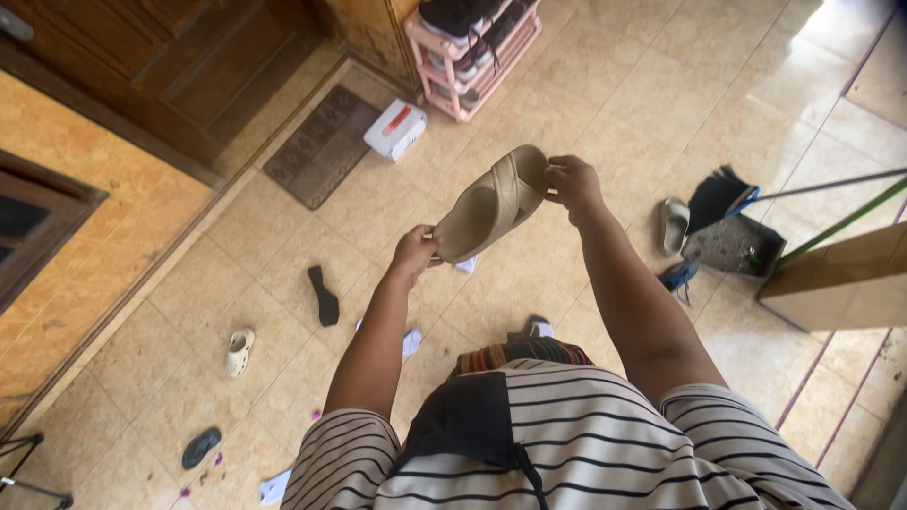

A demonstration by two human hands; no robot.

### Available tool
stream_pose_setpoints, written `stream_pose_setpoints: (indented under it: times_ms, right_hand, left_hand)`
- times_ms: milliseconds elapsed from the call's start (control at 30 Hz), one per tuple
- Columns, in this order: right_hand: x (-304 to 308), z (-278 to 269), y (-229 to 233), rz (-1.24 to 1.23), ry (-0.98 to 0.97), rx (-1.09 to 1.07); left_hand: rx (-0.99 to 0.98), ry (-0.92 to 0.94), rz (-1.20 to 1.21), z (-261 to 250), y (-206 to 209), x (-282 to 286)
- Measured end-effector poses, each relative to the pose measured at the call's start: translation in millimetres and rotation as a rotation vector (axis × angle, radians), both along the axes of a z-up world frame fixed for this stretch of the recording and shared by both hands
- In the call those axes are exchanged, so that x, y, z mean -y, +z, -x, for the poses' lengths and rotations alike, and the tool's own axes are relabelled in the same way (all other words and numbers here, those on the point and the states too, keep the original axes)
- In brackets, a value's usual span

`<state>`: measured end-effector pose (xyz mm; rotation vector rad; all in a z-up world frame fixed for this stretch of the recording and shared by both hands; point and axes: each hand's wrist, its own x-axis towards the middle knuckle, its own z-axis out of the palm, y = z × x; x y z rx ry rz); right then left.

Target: The person picks up various shoes and sandals scattered on a tiled floor and places them onto a pink multi-tiered shoe rack. The person handles each item individually, moving from the floor to the rack repeatedly to organize the footwear.

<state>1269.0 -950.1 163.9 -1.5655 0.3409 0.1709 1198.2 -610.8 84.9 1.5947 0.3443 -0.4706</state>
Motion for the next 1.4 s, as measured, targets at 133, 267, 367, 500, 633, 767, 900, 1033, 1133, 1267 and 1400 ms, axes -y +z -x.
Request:
stream_pose_setpoints:
  times_ms: [133, 267, 367, 500, 633, 767, 900, 1033, 1133, 1267, 1400]
  right_hand:
    - [41.4, -78.3, -8.0, -0.096, -0.012, 0.101]
    - [47.4, -130.3, -3.7, -0.046, -0.011, 0.092]
    - [51.3, -152.6, 4.1, 0.036, 0.014, 0.066]
    - [61.9, -197.7, 12.8, 0.115, 0.083, 0.109]
    - [78.1, -244.5, 2.8, 0.288, 0.095, 0.056]
    - [106.8, -335.5, 21.1, 0.561, 0.04, 0.077]
    - [129.7, -367.7, 16.8, 0.502, 0.013, 0.02]
    - [153.1, -420.5, -1.9, 0.563, 0.067, 0.123]
    - [175.7, -473.3, -17.1, 0.628, 0.148, 0.263]
    - [202.8, -526.2, -31.4, 0.504, 0.239, 0.097]
    - [223.9, -585.9, -37.2, 0.4, 0.371, -0.021]
  left_hand:
    - [0.011, 0.089, 0.137, -67.2, -0.5, 51.9]
    - [-0.071, 0.181, 0.162, -123.0, 3.2, 102.4]
    - [-0.065, 0.226, 0.205, -164.1, -0.1, 137.2]
    - [-0.017, 0.232, 0.176, -236.3, 0.3, 170.9]
    - [0.012, 0.165, 0.166, -296.6, -2.3, 211.3]
    - [0.073, 0.078, 0.133, -389.1, 15.7, 256.1]
    - [0.032, -0.059, 0.116, -425.8, 17.7, 276.4]
    - [-0.06, -0.137, 0.037, -472.4, 29.6, 291.4]
    - [-0.055, -0.114, 0.079, -514.3, 21.0, 311.7]
    - [-0.095, 0.03, 0.131, -548.6, -3.2, 347.5]
    - [-0.138, 0.237, 0.229, -590.3, -15.8, 378.3]
